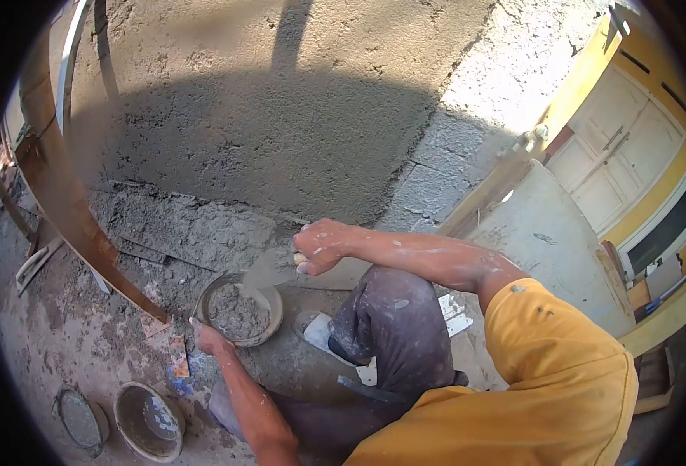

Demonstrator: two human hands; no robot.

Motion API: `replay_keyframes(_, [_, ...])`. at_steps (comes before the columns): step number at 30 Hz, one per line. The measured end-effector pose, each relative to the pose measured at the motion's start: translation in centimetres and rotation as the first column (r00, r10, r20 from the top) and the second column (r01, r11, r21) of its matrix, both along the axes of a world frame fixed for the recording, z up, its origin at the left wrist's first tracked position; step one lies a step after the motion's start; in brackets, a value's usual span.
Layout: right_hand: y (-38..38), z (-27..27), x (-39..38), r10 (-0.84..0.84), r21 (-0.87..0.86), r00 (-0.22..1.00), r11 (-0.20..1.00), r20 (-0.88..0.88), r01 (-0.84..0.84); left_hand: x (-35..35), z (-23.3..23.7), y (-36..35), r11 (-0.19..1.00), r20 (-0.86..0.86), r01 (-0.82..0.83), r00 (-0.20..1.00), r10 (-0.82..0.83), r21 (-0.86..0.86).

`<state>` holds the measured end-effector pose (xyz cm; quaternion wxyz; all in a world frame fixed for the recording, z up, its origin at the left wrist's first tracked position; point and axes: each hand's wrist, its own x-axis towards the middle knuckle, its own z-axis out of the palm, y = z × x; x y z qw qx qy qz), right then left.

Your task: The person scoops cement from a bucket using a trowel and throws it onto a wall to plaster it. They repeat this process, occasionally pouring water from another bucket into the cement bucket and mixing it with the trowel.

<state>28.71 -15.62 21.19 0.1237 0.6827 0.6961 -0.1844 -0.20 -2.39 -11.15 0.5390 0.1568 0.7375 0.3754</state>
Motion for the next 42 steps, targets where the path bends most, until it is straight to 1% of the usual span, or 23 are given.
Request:
replay_keyframes(2, [0.4, 0.4, -0.6, 0.012, -0.014, 1.000, 1.000, -0.017, -0.012, 0.2, 1.0, -0.3, 1.000, -0.008, -0.016, 1.000, 0.016, -0.004])
replay_keyframes(3, [0.5, 0.4, -0.8, 0.019, -0.013, 0.999, 1.000, -0.032, -0.019, -0.1, -1.0, 0.2, 1.000, 0.000, 0.005, 1.000, -0.005, 0.030])
replay_keyframes(7, [0.4, 0.5, -1.7, 0.055, 0.009, 0.998, 0.998, -0.043, -0.054, 0.0, -1.0, 0.1, 0.997, 0.012, 0.002, 1.000, -0.003, 0.073])
replay_keyframes(12, [-0.1, 0.9, -1.9, 0.016, -0.096, 0.999, 0.995, -0.036, -0.019, 0.0, -0.9, 0.1, 0.991, 0.023, 0.019, 1.000, -0.022, 0.131])
replay_keyframes(15, [-0.6, 1.2, -1.9, 0.002, -0.116, 1.000, 0.993, -0.014, -0.003, 0.0, -3.0, 0.8, 0.988, -0.070, 0.050, 0.997, -0.040, 0.146])
replay_keyframes(18, [-1.2, 1.8, -2.0, -0.002, -0.150, 1.000, 0.989, 0.026, 0.006, 0.5, -1.3, 0.1, 0.981, 0.105, -0.023, 0.995, 0.003, 0.193])
replay_keyframes(19, [-1.3, 1.4, -1.7, 0.015, -0.162, 0.999, 0.987, 0.038, -0.009, 1.0, -1.2, 0.3, 0.985, 0.088, -0.008, 0.996, -0.008, 0.172])
replay_keyframes(21, [-1.8, 0.4, -1.3, 0.098, -0.112, 0.994, 0.988, -0.038, -0.102, 0.9, -0.6, -0.4, 0.983, -0.094, 0.026, 0.996, -0.009, 0.184])
replay_keyframes(23, [-1.9, 1.0, -2.4, 0.131, -0.099, 0.991, 0.986, -0.042, -0.134, 1.0, -1.6, -0.3, 0.986, -0.163, -0.010, 0.986, 0.037, 0.164])
replay_keyframes(26, [-0.6, -1.7, -1.9, 0.165, -0.090, 0.984, 0.983, 0.062, -0.159, 1.7, -1.2, -1.2, 0.980, -0.112, -0.018, 0.993, 0.041, 0.198])
replay_keyframes(28, [1.0, -3.4, -1.3, 0.201, -0.136, 0.972, 0.973, 0.125, -0.184, 2.0, 0.8, -2.0, 0.980, -0.125, -0.047, 0.990, 0.072, 0.193])
replay_keyframes(29, [2.1, -4.7, -1.2, 0.239, -0.162, 0.960, 0.963, 0.143, -0.215, 2.1, 2.6, -2.4, 0.990, -0.120, -0.059, 0.990, 0.075, 0.127])
replay_keyframes(31, [4.5, -7.4, -1.3, 0.328, -0.116, 0.923, 0.944, 0.200, -0.310, 2.3, 0.9, -2.5, 0.992, -0.106, -0.020, 0.994, 0.033, 0.121])
replay_keyframes(32, [5.9, -9.2, -1.7, 0.370, -0.100, 0.905, 0.929, 0.211, -0.356, 2.2, 2.6, -3.0, 0.998, -0.161, 0.003, 0.987, 0.007, 0.061])
replay_keyframes(33, [7.4, -12.2, -1.5, 0.452, -0.087, 0.859, 0.892, 0.240, -0.444, 2.8, 4.2, -3.6, 0.992, -0.219, -0.104, 0.969, 0.117, 0.072])
replay_keyframes(34, [8.5, -14.2, -3.2, 0.479, -0.134, 0.843, 0.878, 0.245, -0.460, 2.2, 5.9, -4.1, 0.996, -0.135, -0.074, 0.988, 0.081, 0.052])
replay_keyframes(35, [9.0, -17.2, -4.0, 0.495, -0.118, 0.848, 0.869, 0.191, -0.481, 2.6, 5.8, -4.3, 0.993, -0.041, -0.099, 0.994, 0.102, 0.057])
replay_keyframes(37, [9.5, -22.5, -6.2, 0.468, -0.170, 0.883, 0.874, 0.034, -0.456, 5.1, 4.2, -4.2, 0.964, -0.112, -0.224, 0.964, 0.241, 0.144])
replay_keyframes(38, [9.5, -26.5, -3.4, 0.531, -0.015, 0.843, 0.845, -0.087, -0.534, 6.3, 2.4, -3.8, 0.946, -0.178, -0.246, 0.942, 0.285, 0.212])
replay_keyframes(39, [10.9, -26.3, -3.3, 0.419, -0.186, 0.900, 0.881, -0.119, -0.435, 4.8, 4.7, -4.7, 0.943, -0.108, -0.282, 0.947, 0.303, 0.176])
replay_keyframes(40, [11.9, -26.0, -3.1, 0.317, -0.262, 0.934, 0.899, -0.162, -0.351, 5.0, 4.3, -4.5, 0.934, -0.113, -0.292, 0.941, 0.319, 0.205])
replay_keyframes(41, [14.0, -30.2, 2.8, 0.438, -0.198, 0.883, 0.862, -0.172, -0.466, 5.5, 4.0, -4.4, 0.926, -0.110, -0.301, 0.937, 0.331, 0.228])
replay_keyframes(42, [13.6, -26.7, 0.2, 0.344, -0.301, 0.909, 0.864, -0.234, -0.404, 5.6, 4.2, -4.8, 0.921, -0.063, -0.310, 0.941, 0.333, 0.238])
